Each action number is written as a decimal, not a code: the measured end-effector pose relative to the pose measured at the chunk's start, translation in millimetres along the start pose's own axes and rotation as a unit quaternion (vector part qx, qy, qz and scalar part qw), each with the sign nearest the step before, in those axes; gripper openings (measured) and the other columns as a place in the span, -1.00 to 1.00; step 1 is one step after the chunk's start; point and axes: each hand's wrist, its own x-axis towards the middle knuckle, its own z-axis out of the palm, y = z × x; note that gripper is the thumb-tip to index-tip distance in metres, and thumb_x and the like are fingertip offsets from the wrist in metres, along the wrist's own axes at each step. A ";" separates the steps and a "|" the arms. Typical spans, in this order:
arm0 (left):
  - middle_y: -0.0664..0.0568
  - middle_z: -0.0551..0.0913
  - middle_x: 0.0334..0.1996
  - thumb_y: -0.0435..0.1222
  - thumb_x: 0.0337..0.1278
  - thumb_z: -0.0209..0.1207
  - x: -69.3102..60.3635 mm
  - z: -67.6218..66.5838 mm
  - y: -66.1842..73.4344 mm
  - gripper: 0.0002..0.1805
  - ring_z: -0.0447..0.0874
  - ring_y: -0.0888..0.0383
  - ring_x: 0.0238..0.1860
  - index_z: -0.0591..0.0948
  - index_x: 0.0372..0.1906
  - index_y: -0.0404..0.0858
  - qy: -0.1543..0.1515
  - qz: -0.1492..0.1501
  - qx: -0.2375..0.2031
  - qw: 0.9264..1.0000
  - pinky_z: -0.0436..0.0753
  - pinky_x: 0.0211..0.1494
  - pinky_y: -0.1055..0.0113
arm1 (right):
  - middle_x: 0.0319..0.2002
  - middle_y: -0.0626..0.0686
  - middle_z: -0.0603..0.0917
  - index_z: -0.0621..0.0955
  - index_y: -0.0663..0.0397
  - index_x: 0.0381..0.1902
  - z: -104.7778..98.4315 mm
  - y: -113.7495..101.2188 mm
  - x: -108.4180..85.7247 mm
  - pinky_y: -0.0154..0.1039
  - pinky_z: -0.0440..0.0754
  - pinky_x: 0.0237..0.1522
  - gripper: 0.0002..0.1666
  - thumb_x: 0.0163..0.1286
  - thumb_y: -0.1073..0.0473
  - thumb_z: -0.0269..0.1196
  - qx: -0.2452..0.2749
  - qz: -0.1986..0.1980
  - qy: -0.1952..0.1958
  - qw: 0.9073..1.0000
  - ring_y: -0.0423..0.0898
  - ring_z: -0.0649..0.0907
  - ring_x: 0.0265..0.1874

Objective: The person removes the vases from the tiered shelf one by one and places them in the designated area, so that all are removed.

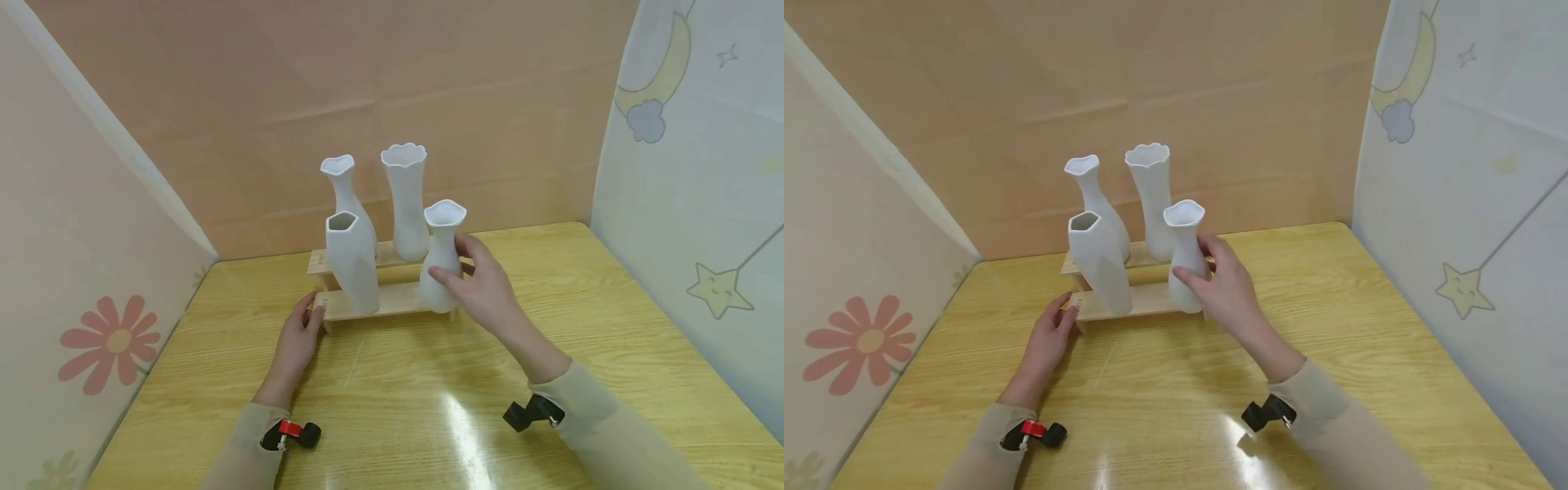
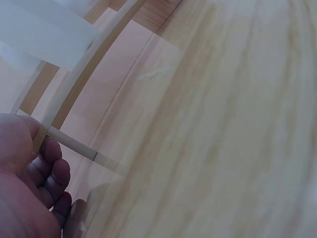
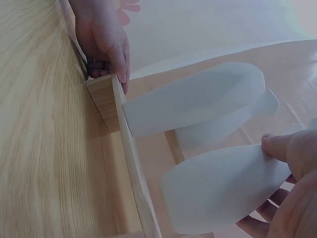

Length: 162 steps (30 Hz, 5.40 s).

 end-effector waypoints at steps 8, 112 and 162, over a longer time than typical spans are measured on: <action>-0.02 0.51 -0.29 -0.08 0.83 0.02 0.3 0.2 0.9 -0.39 0.44 0.12 -0.33 0.34 0.71 -0.25 0.000 0.001 -0.002 1.000 0.43 -0.29 0.29 | 0.39 0.08 0.58 0.47 0.09 0.56 -27.7 2.4 -1.6 0.27 0.44 0.49 -0.22 0.56 -0.04 0.49 -0.026 0.005 0.015 1.000 0.11 0.52 0.42; 0.00 0.47 -0.33 -0.12 0.84 0.01 1.1 6.2 0.5 -0.39 0.40 0.10 -0.36 0.30 0.72 -0.29 0.003 0.009 -0.008 1.000 0.42 -0.31 0.27 | 0.68 0.32 0.19 -0.08 0.07 0.84 -101.6 104.7 48.1 0.22 0.09 0.67 0.28 0.55 -0.10 0.48 -0.087 0.060 0.109 0.988 0.31 0.19 0.67; 0.02 0.45 -0.34 -0.10 0.84 0.02 0.2 0.7 1.2 -0.40 0.39 0.13 -0.38 0.32 0.71 -0.23 0.001 0.007 -0.006 1.000 0.40 -0.33 0.28 | 0.55 0.09 0.36 0.31 -0.10 0.71 59.4 -35.4 9.8 0.07 0.49 0.49 0.08 0.38 0.18 0.63 0.112 -0.076 -0.012 0.991 0.09 0.46 0.48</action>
